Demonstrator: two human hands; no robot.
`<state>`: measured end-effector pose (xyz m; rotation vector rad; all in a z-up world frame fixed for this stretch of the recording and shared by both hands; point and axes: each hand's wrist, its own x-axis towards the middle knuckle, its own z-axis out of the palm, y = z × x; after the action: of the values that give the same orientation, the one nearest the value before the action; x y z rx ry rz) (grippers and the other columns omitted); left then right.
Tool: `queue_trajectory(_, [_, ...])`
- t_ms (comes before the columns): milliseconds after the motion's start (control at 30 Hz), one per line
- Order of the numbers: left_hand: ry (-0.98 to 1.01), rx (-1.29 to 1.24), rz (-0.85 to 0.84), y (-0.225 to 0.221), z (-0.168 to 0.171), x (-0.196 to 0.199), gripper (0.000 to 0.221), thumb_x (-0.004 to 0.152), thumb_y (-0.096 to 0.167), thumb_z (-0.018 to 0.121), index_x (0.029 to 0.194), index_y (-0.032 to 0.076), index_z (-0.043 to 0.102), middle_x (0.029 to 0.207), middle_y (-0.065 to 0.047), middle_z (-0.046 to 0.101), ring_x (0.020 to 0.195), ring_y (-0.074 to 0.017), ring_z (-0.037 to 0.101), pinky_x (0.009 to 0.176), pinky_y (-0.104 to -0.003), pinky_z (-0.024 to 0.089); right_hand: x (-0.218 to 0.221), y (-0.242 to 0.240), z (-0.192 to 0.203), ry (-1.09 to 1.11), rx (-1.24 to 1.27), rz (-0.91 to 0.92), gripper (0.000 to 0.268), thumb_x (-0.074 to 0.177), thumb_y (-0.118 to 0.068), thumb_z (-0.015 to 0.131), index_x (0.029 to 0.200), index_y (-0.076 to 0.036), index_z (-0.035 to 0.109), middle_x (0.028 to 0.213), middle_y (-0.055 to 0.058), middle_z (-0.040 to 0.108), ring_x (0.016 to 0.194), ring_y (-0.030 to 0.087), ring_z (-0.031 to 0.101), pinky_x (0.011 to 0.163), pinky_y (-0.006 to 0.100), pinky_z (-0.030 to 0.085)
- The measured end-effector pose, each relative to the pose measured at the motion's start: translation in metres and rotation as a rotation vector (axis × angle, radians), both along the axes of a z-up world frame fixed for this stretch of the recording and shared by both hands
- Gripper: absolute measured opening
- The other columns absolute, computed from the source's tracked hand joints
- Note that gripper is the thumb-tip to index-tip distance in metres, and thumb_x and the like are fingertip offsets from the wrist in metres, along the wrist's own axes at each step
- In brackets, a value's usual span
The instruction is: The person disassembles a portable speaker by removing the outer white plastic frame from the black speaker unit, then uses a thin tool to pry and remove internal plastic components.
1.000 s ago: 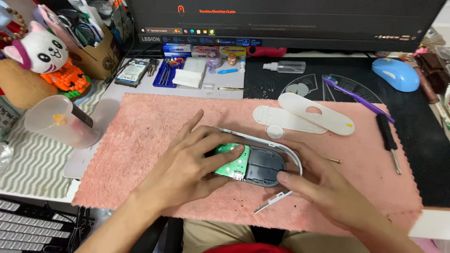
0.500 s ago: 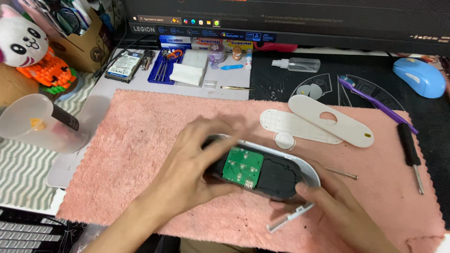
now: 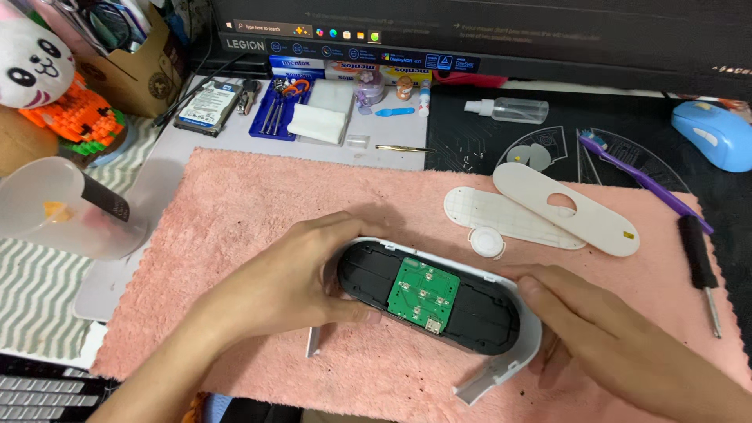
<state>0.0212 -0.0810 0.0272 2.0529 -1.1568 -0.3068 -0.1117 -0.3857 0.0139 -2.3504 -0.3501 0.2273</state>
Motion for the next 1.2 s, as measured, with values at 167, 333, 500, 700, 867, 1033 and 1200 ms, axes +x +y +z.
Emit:
queue_trajectory(167, [0.026, 0.098, 0.006, -0.002, 0.003, 0.005, 0.051, 0.065, 0.018, 0.084, 0.114, 0.014, 0.068, 0.107, -0.004, 0.073, 0.099, -0.0222, 0.071, 0.082, -0.032, 0.052, 0.022, 0.016, 0.015, 0.459, -0.035, -0.536, 0.041, 0.097, -0.037, 0.054, 0.121, -0.029, 0.086, 0.109, -0.014, 0.09, 0.09, 0.004, 0.078, 0.09, 0.021, 0.054])
queue_trajectory(333, [-0.045, 0.036, -0.2, -0.007, 0.001, 0.018, 0.056, 0.07, 0.02, 0.083, 0.122, 0.01, 0.064, 0.118, -0.009, 0.071, 0.112, -0.0295, 0.067, 0.097, -0.038, 0.049, 0.019, 0.012, 0.0, 0.369, -0.135, -0.598, 0.029, 0.097, -0.035, 0.062, 0.103, -0.025, 0.088, 0.077, -0.007, 0.084, 0.068, 0.01, 0.067, 0.071, 0.026, 0.053])
queue_trajectory(500, [-0.174, 0.189, -0.268, -0.016, -0.018, 0.028, 0.093, 0.057, 0.029, 0.096, 0.138, 0.006, 0.056, 0.136, -0.018, 0.06, 0.131, -0.0365, 0.054, 0.117, -0.042, 0.033, 0.02, 0.01, 0.008, -0.074, -0.076, -0.09, 0.057, 0.085, -0.043, 0.075, 0.139, -0.027, 0.069, 0.142, -0.004, 0.067, 0.12, 0.013, 0.067, 0.095, 0.03, 0.05])
queue_trajectory(700, [-0.031, 0.418, -0.263, -0.032, 0.005, 0.029, 0.037, 0.064, 0.024, 0.083, 0.089, 0.012, 0.059, 0.095, -0.006, 0.069, 0.085, -0.0271, 0.069, 0.067, -0.039, 0.053, 0.036, 0.058, 0.034, 0.517, -0.411, -0.214, 0.112, 0.069, -0.052, 0.089, 0.161, -0.057, 0.024, 0.145, -0.014, 0.053, 0.137, 0.013, 0.05, 0.101, 0.042, 0.051])
queue_trajectory(867, [0.048, 0.586, -0.127, -0.035, 0.03, 0.017, 0.045, 0.063, 0.036, 0.087, 0.093, 0.015, 0.06, 0.09, -0.004, 0.07, 0.08, -0.0242, 0.066, 0.064, -0.038, 0.051, 0.036, 0.05, 0.034, 0.4, -0.21, -0.25, 0.078, 0.069, -0.03, 0.081, 0.142, -0.046, 0.058, 0.125, -0.007, 0.07, 0.087, 0.011, 0.089, 0.08, 0.026, 0.062])
queue_trajectory(1033, [0.125, 0.685, -0.081, -0.041, 0.048, 0.007, 0.049, 0.061, 0.033, 0.085, 0.098, 0.016, 0.058, 0.089, -0.004, 0.069, 0.081, -0.022, 0.07, 0.061, -0.038, 0.054, 0.031, 0.04, 0.02, 0.271, -0.217, -0.174, 0.086, 0.067, -0.033, 0.086, 0.146, -0.046, 0.054, 0.135, -0.011, 0.072, 0.117, 0.013, 0.07, 0.084, 0.033, 0.057])
queue_trajectory(1200, [0.163, 0.66, -0.012, -0.039, 0.049, 0.003, 0.047, 0.059, 0.022, 0.082, 0.092, 0.015, 0.05, 0.085, -0.006, 0.069, 0.076, -0.0233, 0.07, 0.06, -0.039, 0.052, 0.032, 0.033, 0.013, 0.077, -0.128, -0.103, 0.073, 0.064, -0.024, 0.086, 0.133, -0.03, 0.062, 0.126, -0.003, 0.069, 0.116, 0.016, 0.065, 0.095, 0.029, 0.049])
